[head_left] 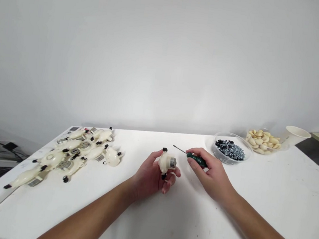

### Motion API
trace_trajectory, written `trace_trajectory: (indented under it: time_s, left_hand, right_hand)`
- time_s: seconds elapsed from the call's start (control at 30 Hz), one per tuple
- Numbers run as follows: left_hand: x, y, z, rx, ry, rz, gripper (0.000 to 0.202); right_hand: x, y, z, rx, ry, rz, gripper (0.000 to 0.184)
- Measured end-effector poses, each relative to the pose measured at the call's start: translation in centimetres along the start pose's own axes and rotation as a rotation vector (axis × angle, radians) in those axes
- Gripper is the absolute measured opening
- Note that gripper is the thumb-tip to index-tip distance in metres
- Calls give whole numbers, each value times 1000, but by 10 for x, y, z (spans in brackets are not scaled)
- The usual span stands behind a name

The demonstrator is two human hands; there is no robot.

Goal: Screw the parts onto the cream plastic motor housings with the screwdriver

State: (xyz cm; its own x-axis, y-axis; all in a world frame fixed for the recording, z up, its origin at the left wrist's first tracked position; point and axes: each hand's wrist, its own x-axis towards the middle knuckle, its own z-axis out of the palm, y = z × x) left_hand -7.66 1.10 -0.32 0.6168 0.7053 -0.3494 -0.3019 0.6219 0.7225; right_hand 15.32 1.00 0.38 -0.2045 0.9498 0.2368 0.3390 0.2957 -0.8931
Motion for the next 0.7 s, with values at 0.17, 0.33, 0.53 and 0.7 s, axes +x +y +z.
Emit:
trace_trajectory:
  time_s: [0.17, 0.33, 0.53, 0.7]
  left_hand:
    - [-1, -3, -2, -74, -83, 51, 59]
    - [-1, -3, 3, -122, -120, 69, 63]
    - [0, -3, 3, -71, -128, 94, 62]
    - [-1, -7, 0, 5, -74, 128, 48]
  right_hand:
    - [-1, -1, 1, -21, -60, 6, 20]
    - [-3, 0, 2, -20, -86, -44, 19]
    - [-5, -2, 5, -44, -109, -89, 17]
    - [-7, -2, 9, -12, -203, -99, 21]
